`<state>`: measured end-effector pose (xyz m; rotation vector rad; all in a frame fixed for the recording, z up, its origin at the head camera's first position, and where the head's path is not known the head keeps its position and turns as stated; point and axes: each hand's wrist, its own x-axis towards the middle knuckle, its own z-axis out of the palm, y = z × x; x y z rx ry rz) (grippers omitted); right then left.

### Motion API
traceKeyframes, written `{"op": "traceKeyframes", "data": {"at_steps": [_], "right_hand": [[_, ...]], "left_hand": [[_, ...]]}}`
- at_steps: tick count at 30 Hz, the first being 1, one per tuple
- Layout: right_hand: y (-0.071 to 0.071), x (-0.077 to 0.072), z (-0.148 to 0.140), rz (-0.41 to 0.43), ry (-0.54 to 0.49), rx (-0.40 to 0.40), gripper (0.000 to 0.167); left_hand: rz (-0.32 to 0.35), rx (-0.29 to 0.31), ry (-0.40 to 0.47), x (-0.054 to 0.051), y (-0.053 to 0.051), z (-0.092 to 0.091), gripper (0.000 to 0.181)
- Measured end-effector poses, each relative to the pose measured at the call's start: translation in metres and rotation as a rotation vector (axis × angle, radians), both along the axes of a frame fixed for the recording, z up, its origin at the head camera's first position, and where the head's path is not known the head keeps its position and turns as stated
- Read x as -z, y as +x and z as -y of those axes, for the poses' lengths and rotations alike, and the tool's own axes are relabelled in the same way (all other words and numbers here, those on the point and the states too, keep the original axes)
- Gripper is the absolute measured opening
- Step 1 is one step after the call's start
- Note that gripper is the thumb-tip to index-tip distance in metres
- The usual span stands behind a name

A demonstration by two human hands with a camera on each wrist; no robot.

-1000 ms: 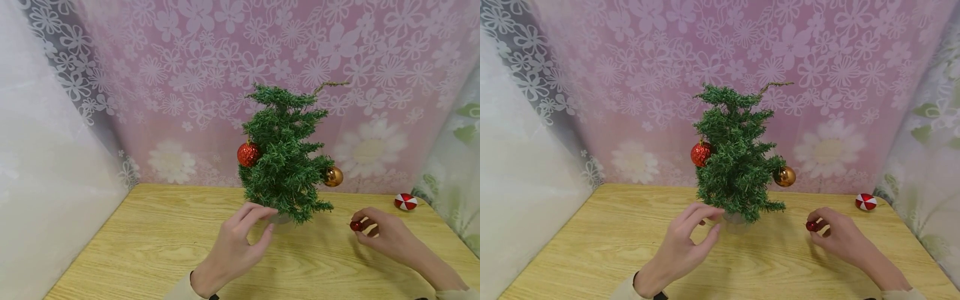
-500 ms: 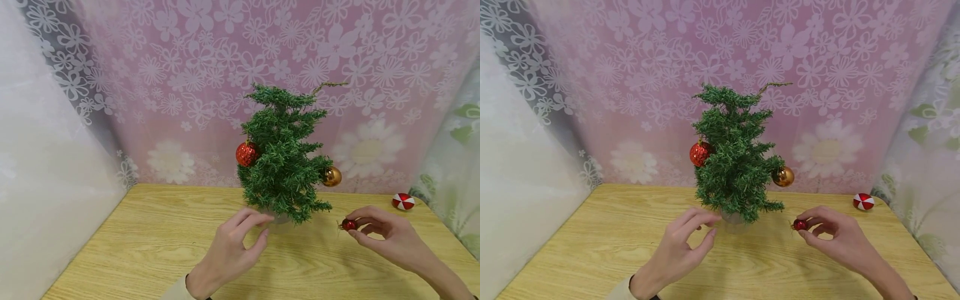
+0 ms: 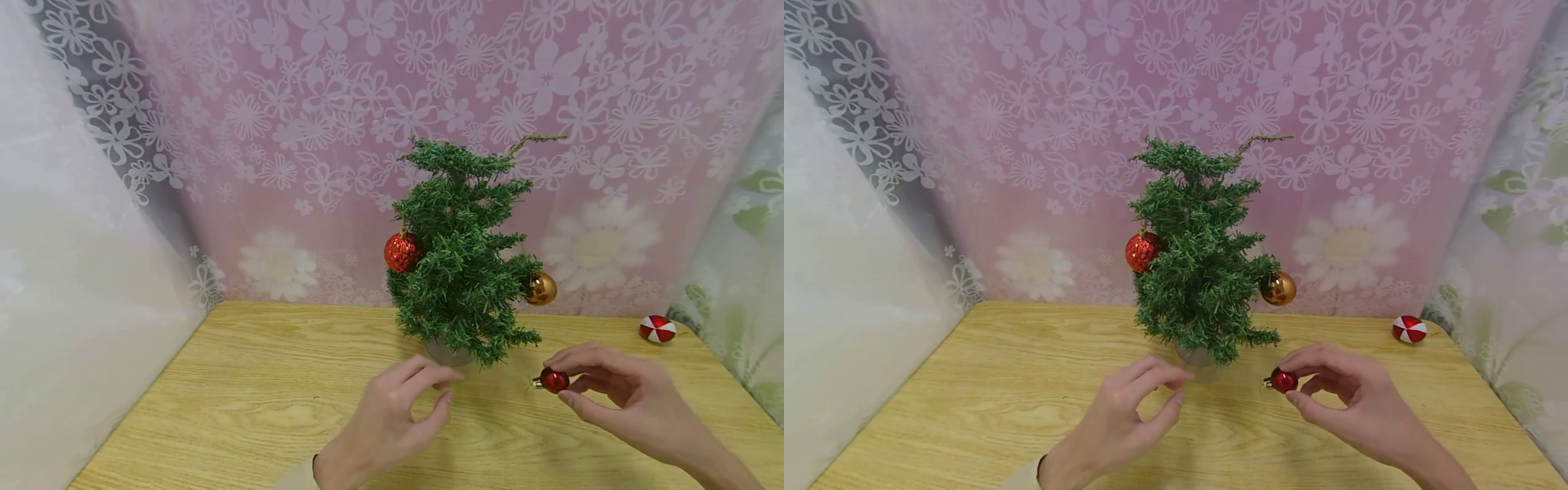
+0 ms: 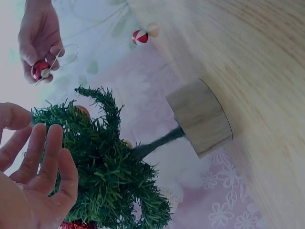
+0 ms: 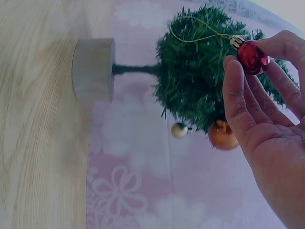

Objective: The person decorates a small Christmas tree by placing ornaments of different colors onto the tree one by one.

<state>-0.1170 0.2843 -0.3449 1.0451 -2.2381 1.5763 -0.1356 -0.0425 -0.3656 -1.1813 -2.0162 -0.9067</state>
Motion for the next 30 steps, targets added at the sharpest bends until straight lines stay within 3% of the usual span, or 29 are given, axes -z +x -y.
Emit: {"op": "traceKeyframes", "data": {"at_steps": [5,10,17,23,28,30], "right_hand": [[0.006,-0.002,0.011,0.018,0.024,-0.025,0.048],[0.009,-0.003,0.023,0.026,0.039,-0.035,0.05],[0.005,0.002,0.035,-0.025,-0.044,-0.172,0.052],[0.001,0.007,0.042,-0.049,-0.082,-0.231,0.054],[0.002,0.006,0.047,-0.034,-0.054,-0.222,0.051],[0.004,0.004,0.047,-0.021,-0.034,-0.198,0.05]], "left_hand": [[0.005,0.008,-0.043,0.003,0.001,-0.004,0.029],[0.075,0.023,-0.075,0.006,0.003,-0.008,0.023],[0.137,0.052,-0.085,0.009,0.005,-0.014,0.019],[0.194,0.07,-0.068,0.009,0.007,-0.018,0.017],[0.262,0.07,-0.064,0.009,0.009,-0.021,0.011],[0.245,0.064,-0.059,0.009,0.009,-0.021,0.009]]}}
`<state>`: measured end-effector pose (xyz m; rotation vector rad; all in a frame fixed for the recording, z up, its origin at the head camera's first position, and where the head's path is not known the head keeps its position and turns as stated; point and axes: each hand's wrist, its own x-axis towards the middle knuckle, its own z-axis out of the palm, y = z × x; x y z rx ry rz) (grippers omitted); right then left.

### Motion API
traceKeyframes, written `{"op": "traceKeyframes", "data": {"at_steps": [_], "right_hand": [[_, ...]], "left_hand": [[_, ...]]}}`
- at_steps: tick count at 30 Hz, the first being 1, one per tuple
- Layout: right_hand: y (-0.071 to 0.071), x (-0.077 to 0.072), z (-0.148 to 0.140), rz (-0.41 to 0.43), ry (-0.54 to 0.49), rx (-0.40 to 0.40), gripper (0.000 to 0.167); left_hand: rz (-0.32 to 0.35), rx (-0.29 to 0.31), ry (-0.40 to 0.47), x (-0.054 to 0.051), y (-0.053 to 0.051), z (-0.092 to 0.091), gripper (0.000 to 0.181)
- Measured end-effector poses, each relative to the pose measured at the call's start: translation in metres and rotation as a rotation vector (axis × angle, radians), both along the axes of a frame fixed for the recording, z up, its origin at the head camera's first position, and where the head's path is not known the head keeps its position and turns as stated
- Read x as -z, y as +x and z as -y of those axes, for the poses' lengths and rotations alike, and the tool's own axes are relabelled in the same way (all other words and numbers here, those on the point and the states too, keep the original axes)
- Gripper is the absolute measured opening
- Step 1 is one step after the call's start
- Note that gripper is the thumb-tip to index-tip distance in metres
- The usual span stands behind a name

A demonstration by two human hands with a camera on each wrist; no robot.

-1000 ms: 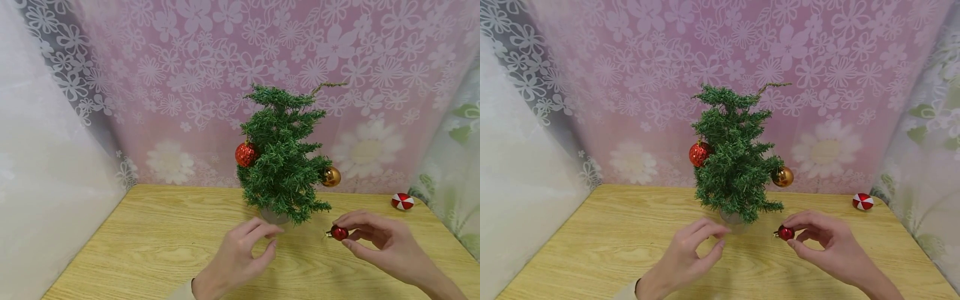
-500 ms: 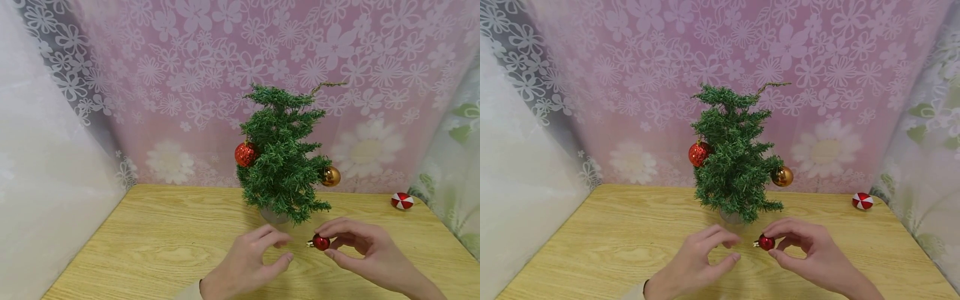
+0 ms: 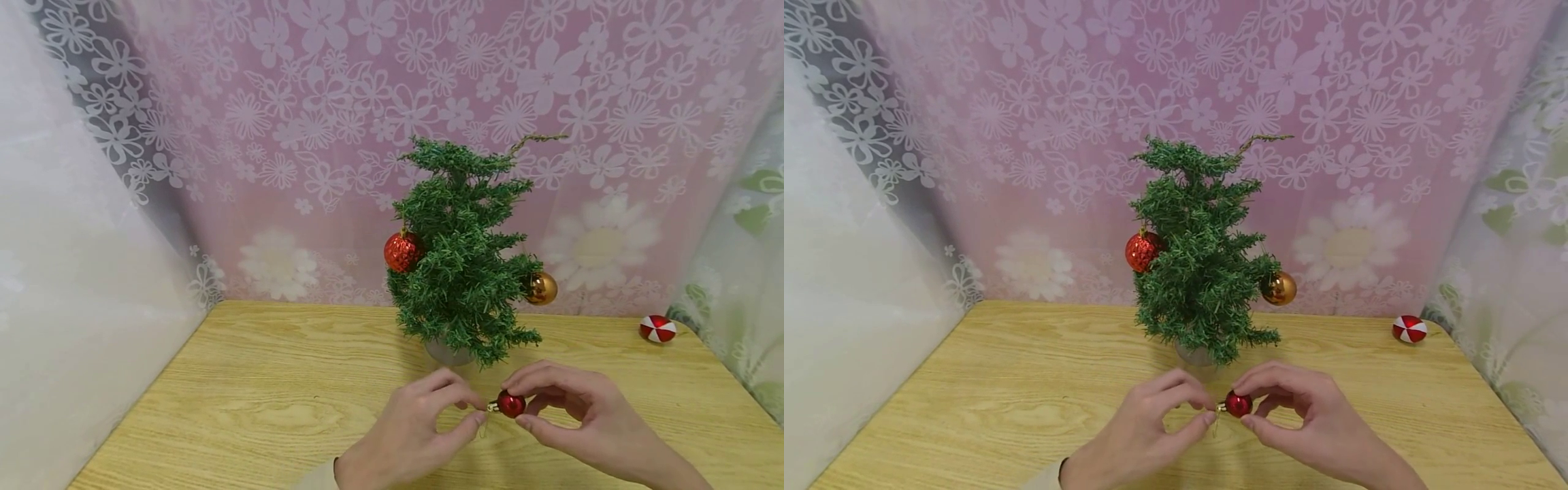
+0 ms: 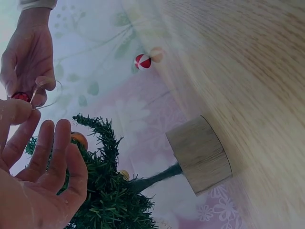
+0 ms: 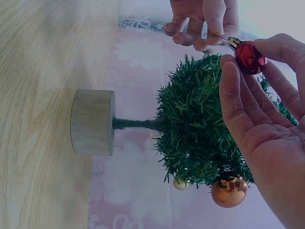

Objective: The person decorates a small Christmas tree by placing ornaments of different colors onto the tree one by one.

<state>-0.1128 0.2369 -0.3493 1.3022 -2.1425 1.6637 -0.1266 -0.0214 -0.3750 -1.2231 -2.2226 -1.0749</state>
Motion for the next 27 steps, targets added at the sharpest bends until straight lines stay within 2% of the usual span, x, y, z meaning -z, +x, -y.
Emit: {"op": "traceKeyframes", "data": {"at_steps": [6,11,13,19,27], "right_hand": [[-0.002,0.003,0.0,-0.033,-0.011,-0.005,0.051],[-0.002,0.005,-0.002,-0.022,-0.012,-0.044,0.051],[0.0,0.003,-0.001,-0.001,0.008,-0.023,0.047],[0.006,-0.004,0.005,0.045,0.099,0.122,0.035],[0.002,-0.001,0.016,-0.114,0.124,0.163,0.04]], "left_hand": [[-0.099,-0.022,0.047,0.0,-0.004,0.004,0.007],[-0.09,-0.056,0.101,-0.001,-0.007,0.008,0.012],[-0.088,-0.067,0.116,-0.002,-0.008,0.009,0.012],[-0.091,-0.076,0.145,-0.003,-0.009,0.013,0.012],[-0.115,-0.066,0.167,-0.003,-0.009,0.012,0.014]]}}
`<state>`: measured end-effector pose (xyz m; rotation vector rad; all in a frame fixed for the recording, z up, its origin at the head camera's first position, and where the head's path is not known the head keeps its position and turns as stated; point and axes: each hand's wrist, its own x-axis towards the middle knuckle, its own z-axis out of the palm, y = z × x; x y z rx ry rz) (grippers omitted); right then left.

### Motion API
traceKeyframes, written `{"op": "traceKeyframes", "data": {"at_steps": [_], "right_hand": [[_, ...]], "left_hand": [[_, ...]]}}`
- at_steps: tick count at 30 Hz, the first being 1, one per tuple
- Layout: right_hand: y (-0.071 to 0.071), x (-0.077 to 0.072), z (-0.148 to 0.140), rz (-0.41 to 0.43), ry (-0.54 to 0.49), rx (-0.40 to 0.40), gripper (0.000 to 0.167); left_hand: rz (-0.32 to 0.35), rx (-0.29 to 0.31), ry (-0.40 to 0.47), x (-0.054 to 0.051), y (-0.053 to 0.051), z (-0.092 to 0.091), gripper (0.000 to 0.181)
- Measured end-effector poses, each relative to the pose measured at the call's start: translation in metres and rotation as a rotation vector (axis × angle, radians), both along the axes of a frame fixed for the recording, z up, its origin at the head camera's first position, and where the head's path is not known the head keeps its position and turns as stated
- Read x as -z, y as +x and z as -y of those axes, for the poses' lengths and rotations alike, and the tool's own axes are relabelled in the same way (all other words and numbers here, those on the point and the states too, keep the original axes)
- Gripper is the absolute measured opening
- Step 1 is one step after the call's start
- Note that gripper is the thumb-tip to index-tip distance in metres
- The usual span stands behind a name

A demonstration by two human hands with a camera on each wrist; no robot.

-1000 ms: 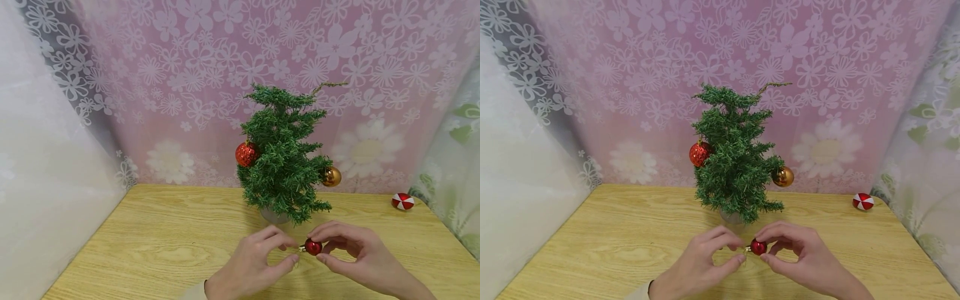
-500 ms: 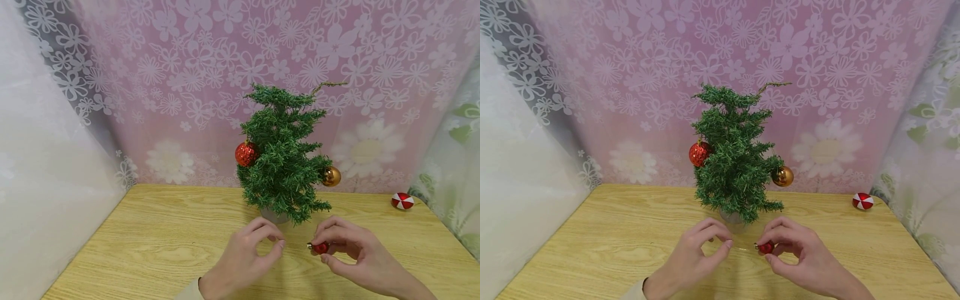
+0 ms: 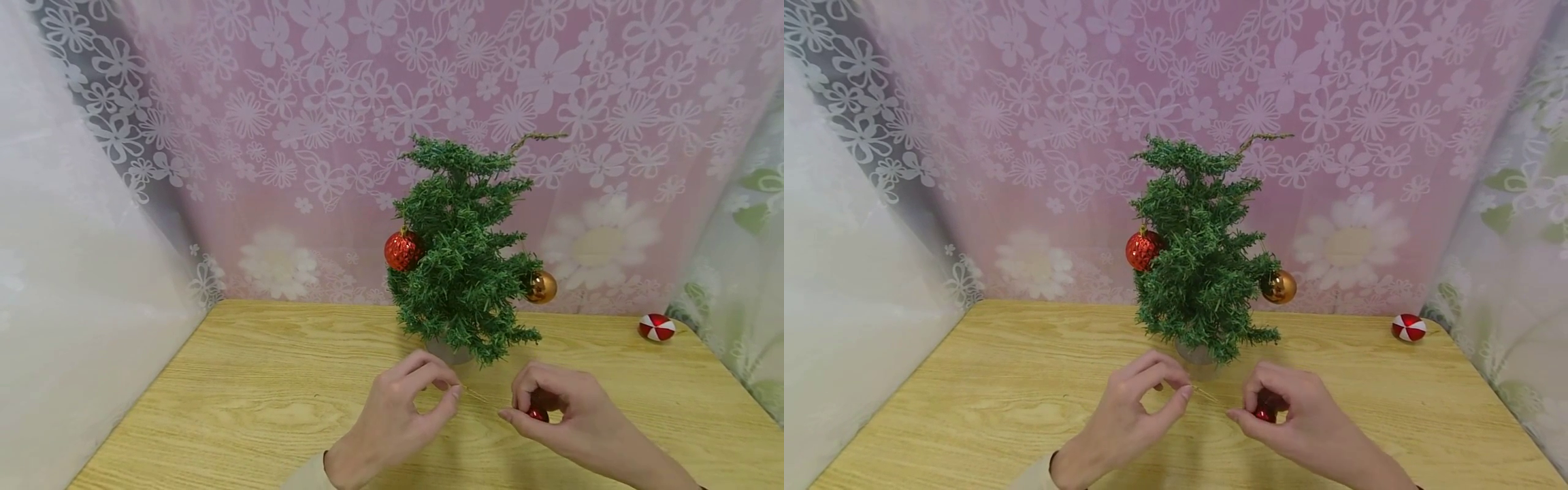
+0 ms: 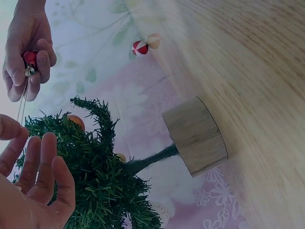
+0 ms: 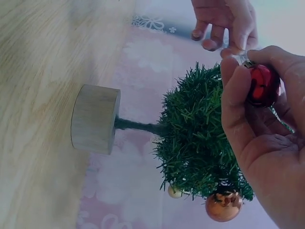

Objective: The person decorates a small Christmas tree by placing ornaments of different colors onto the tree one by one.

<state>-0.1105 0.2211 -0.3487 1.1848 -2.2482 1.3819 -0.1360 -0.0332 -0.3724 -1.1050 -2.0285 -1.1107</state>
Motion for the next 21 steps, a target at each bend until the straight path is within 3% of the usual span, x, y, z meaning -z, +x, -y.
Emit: {"op": "traceKeyframes", "data": {"at_steps": [7,10,13,15,18,20,21], "right_hand": [[-0.004,0.003,0.007,-0.155,0.057,0.046,0.047],[-0.005,0.005,0.009,-0.191,0.045,0.023,0.049],[-0.005,0.006,0.01,-0.148,0.023,0.001,0.047],[-0.004,0.008,0.012,-0.129,0.007,-0.008,0.044],[-0.003,0.01,0.013,-0.126,0.008,0.029,0.041],[-0.003,0.011,0.014,-0.158,0.011,0.057,0.04],[-0.002,0.01,0.014,-0.173,0.017,0.078,0.041]], "left_hand": [[-0.035,0.06,0.046,-0.002,-0.001,-0.003,0.015],[0.031,0.12,0.078,-0.001,-0.001,-0.005,0.014],[0.235,0.25,0.139,-0.001,0.001,-0.005,0.009],[0.451,0.352,0.195,-0.001,0.002,-0.005,0.008],[0.726,0.446,0.269,-0.003,0.004,-0.004,0.015],[0.83,0.462,0.289,-0.006,0.004,-0.004,0.018],[0.849,0.466,0.294,-0.006,0.004,-0.004,0.018]]}}
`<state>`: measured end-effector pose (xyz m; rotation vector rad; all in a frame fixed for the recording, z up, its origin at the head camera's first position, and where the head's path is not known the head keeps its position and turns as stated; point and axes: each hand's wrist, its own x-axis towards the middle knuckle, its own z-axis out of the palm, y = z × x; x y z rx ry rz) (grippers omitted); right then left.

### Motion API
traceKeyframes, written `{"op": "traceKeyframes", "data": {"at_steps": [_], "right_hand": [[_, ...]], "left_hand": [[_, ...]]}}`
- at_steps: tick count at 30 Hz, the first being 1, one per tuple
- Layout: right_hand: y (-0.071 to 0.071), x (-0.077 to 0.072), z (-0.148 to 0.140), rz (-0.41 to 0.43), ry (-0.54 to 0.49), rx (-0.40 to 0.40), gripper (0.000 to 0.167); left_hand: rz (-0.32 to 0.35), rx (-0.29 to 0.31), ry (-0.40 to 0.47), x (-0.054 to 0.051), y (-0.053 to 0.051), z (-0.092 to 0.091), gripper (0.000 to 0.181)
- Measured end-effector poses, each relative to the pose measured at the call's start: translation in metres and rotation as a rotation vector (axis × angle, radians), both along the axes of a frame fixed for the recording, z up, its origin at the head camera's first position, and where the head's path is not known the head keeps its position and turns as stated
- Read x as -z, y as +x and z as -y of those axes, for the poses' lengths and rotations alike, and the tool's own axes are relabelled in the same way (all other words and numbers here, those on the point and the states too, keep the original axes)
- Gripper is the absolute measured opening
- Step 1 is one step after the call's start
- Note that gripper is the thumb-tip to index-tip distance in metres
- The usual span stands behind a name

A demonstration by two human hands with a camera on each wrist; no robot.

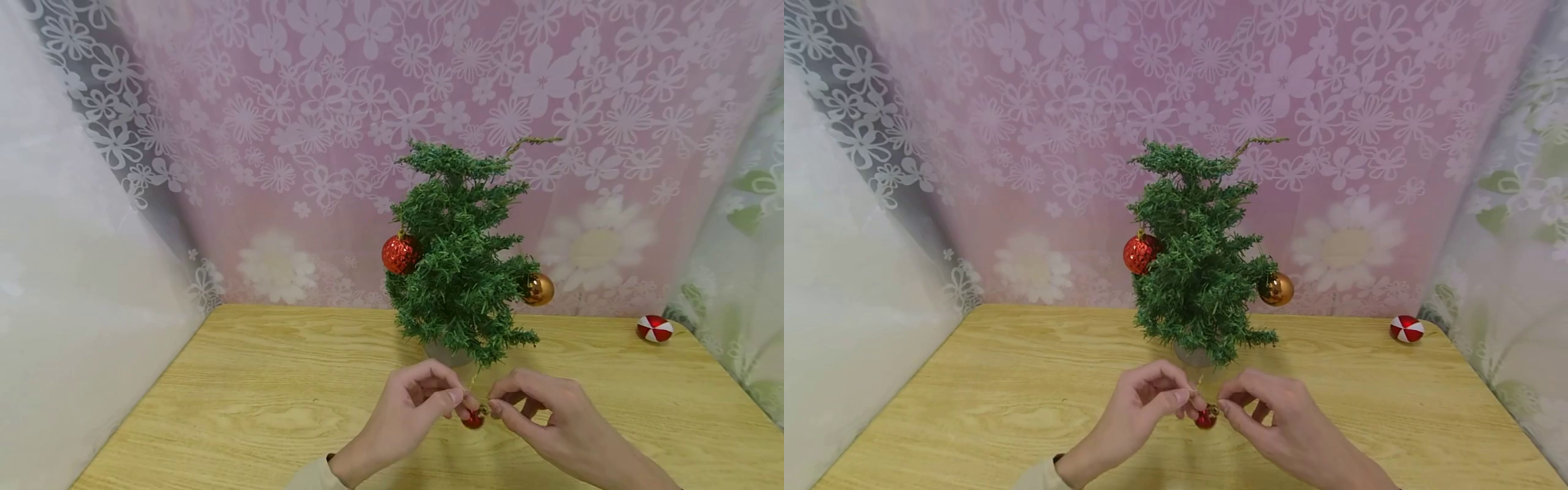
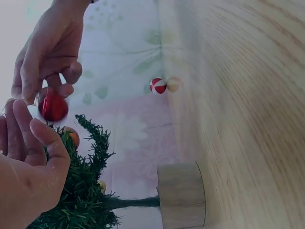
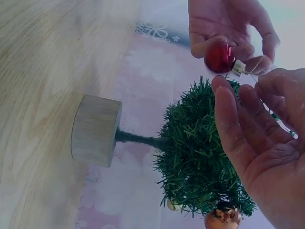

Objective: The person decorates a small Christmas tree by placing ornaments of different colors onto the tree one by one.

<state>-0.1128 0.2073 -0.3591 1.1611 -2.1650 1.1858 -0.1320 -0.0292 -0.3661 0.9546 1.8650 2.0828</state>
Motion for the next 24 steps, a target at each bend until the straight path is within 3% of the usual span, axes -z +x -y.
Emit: {"op": "traceKeyframes", "data": {"at_steps": [3,8,17,20,24], "right_hand": [[0.002,-0.004,0.001,-0.013,0.005,0.03,0.042],[0.007,-0.018,0.003,0.009,0.018,0.083,0.048],[0.009,-0.034,0.005,-0.078,-0.046,0.158,0.046],[0.009,-0.039,0.005,-0.069,-0.054,0.196,0.046],[0.009,-0.045,0.005,-0.07,-0.089,0.188,0.045]], "left_hand": [[-0.053,-0.014,0.024,-0.001,-0.001,-0.001,0.016],[-0.307,-0.092,0.07,-0.005,-0.004,-0.004,0.008],[-0.627,-0.294,-0.003,-0.024,-0.007,-0.007,0.009],[-0.618,-0.255,0.02,-0.031,-0.007,-0.009,0.012],[-0.463,-0.128,0.098,-0.037,-0.008,-0.011,0.012]]}}
